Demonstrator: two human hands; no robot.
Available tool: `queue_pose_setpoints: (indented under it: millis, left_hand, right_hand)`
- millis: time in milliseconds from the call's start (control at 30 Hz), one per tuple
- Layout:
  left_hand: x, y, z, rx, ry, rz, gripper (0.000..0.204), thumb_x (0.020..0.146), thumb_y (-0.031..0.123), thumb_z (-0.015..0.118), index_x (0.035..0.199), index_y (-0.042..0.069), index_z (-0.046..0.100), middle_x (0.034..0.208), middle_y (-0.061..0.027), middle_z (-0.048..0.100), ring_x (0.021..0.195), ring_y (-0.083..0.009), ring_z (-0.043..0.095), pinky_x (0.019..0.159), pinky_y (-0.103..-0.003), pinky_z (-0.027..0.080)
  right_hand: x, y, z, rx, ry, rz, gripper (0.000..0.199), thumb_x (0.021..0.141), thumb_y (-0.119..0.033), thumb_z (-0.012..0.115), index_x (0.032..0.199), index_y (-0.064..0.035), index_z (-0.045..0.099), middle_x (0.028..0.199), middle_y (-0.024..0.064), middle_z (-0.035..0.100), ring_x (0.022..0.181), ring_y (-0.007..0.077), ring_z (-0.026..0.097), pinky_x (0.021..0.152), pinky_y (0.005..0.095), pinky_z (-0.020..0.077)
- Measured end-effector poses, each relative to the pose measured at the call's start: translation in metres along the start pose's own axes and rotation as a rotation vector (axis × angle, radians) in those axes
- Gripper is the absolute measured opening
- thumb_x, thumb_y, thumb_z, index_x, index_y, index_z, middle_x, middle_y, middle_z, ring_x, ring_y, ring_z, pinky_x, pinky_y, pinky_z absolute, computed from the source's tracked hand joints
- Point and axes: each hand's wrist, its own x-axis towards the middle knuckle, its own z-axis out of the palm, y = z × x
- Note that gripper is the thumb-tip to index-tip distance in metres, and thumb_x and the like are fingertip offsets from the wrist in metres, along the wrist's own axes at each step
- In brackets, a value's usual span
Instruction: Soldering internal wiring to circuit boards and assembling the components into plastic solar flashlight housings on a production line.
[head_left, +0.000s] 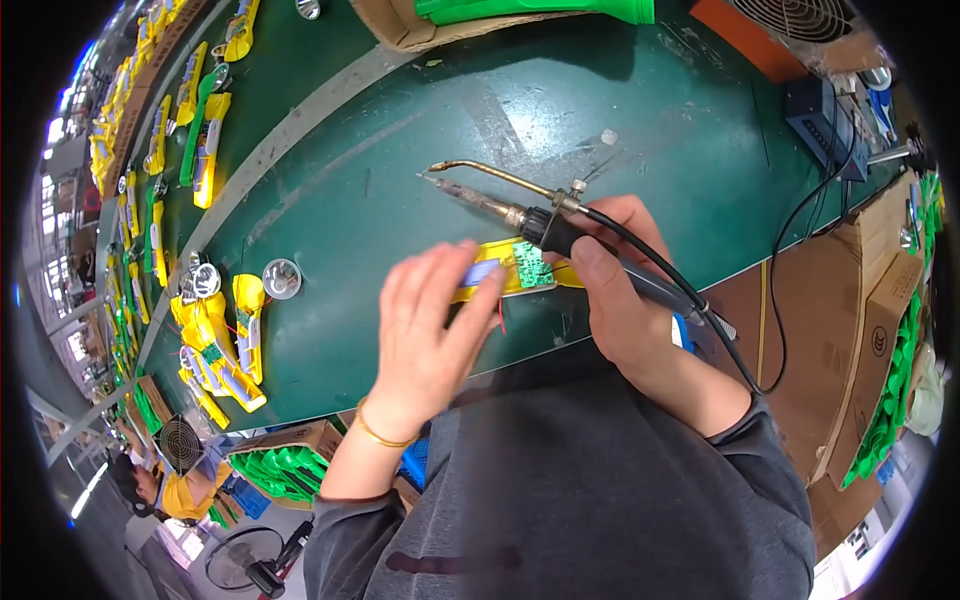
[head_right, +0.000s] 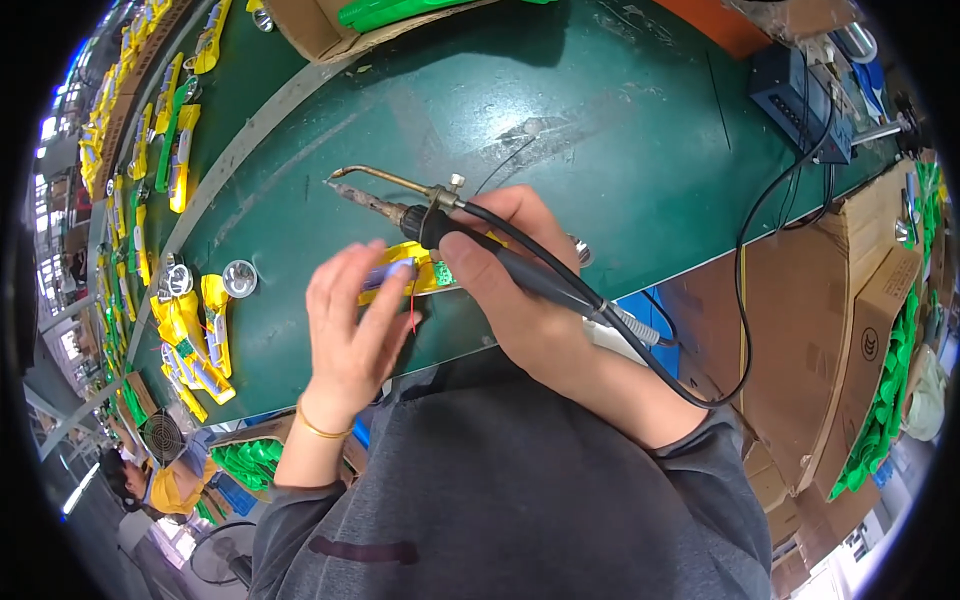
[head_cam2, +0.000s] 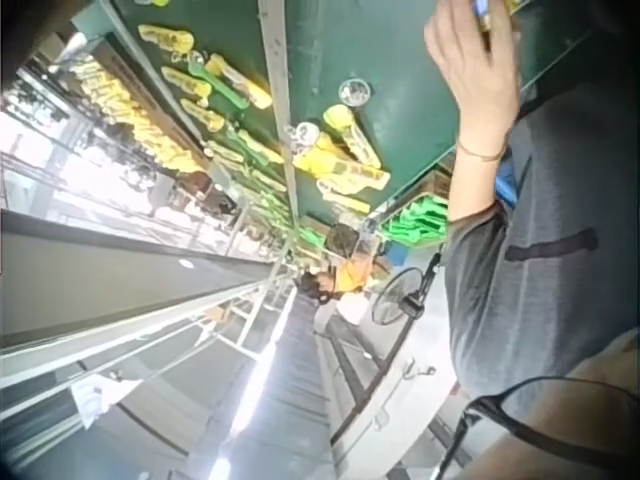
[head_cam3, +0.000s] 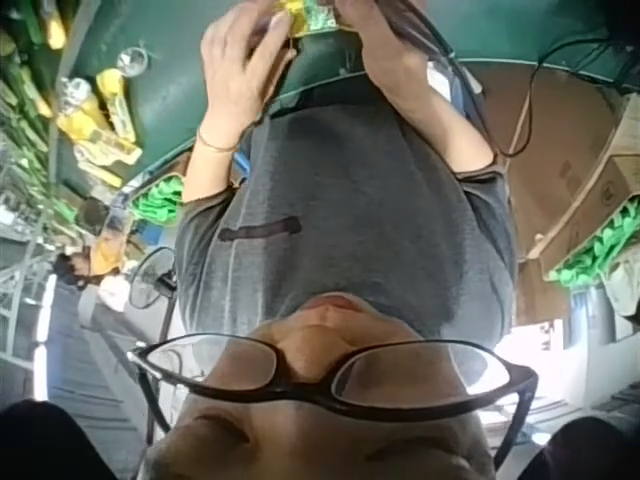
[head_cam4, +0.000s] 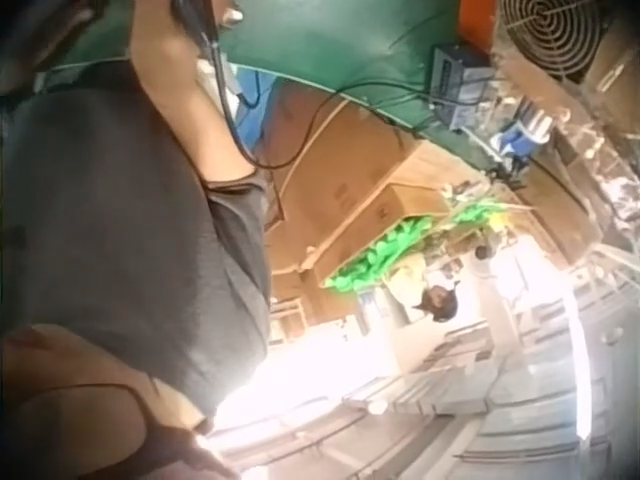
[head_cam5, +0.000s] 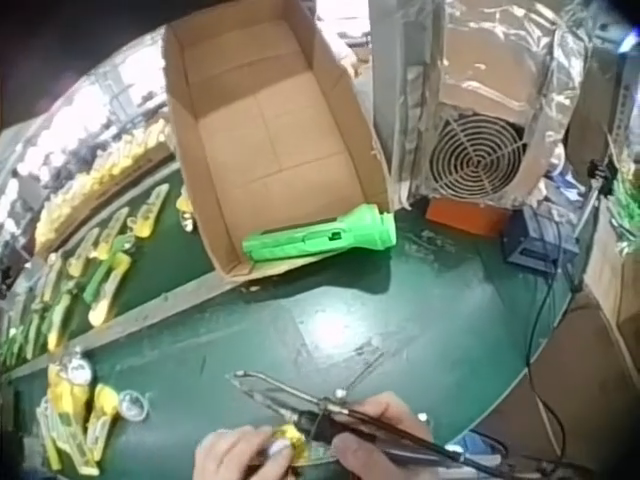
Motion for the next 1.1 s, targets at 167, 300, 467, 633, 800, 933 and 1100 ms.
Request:
queue_pose_setpoints:
  millis: [167,300,467,633,800,933,1100]
  left_hand:
    - [0.011,0.007,0.018,-0.146,0.205,0.002,0.023,0.068,0.012,0.074,0.091,0.008,0.069,0.088,-0.0033,0.064,0.077,-0.0192,0.060,0.068,-0.032,0.046]
    - [0.022,0.013,0.027,-0.384,0.280,-0.180,0.019,0.068,0.005,0.077,0.085,0.004,0.068,0.073,-0.0063,0.066,0.062,-0.0213,0.062,0.056,-0.031,0.049]
    - [0.022,0.016,0.029,-0.378,0.267,-0.130,0.014,0.071,0.000,0.075,0.083,0.001,0.067,0.075,-0.0079,0.065,0.066,-0.0173,0.061,0.059,-0.026,0.048]
    - [0.019,0.020,0.025,-0.319,0.155,-0.231,0.011,0.074,-0.003,0.070,0.083,0.002,0.067,0.086,-0.0074,0.055,0.062,-0.0126,0.055,0.052,-0.021,0.045]
    - [0.025,0.027,0.021,-0.334,0.117,-0.322,0.010,0.072,-0.003,0.070,0.080,0.001,0.066,0.088,-0.0067,0.056,0.060,-0.0099,0.053,0.050,-0.021,0.044]
    - [0.031,0.029,0.021,-0.365,0.112,-0.396,0.012,0.068,-0.004,0.070,0.075,0.002,0.064,0.084,-0.0058,0.057,0.056,-0.0130,0.055,0.049,-0.024,0.046]
    - [0.034,0.033,0.020,-0.339,0.100,-0.429,0.011,0.067,-0.004,0.070,0.071,0.002,0.061,0.083,-0.0055,0.057,0.056,-0.0129,0.056,0.049,-0.025,0.047]
  right_hand:
    - [0.003,-0.012,0.002,-0.054,-0.013,0.012,0.023,0.089,-0.018,0.061,0.102,-0.0023,0.051,0.093,0.0056,0.059,0.087,0.0111,0.058,0.079,0.0260,0.0472]
    - [0.007,-0.013,0.000,-0.095,-0.060,0.042,0.022,0.088,-0.017,0.063,0.100,-0.0021,0.053,0.092,0.0054,0.061,0.087,0.0100,0.058,0.076,0.0237,0.0451]
    - [-0.007,-0.019,-0.007,-0.054,0.032,-0.031,0.026,0.088,-0.018,0.060,0.104,-0.0009,0.049,0.091,0.0076,0.061,0.083,0.0127,0.060,0.074,0.0259,0.0470]
    - [-0.042,-0.039,-0.041,-0.079,0.070,-0.045,0.029,0.089,-0.020,0.056,0.106,0.0000,0.044,0.091,0.0123,0.060,0.075,0.0153,0.060,0.069,0.0291,0.0495]
    - [-0.068,-0.026,-0.069,-0.432,0.049,0.021,0.025,0.086,-0.013,0.057,0.103,0.0001,0.044,0.092,0.0126,0.058,0.070,0.0144,0.059,0.066,0.0284,0.0498]
    - [-0.073,-0.028,-0.068,-0.464,-0.021,0.042,0.020,0.083,-0.008,0.061,0.097,-0.0009,0.048,0.093,0.0113,0.058,0.073,0.0142,0.060,0.067,0.0263,0.0493]
    - [-0.066,-0.026,-0.070,-0.545,-0.083,-0.108,0.020,0.081,-0.008,0.064,0.094,-0.0011,0.050,0.080,0.0090,0.058,0.069,0.0132,0.058,0.064,0.0249,0.0468]
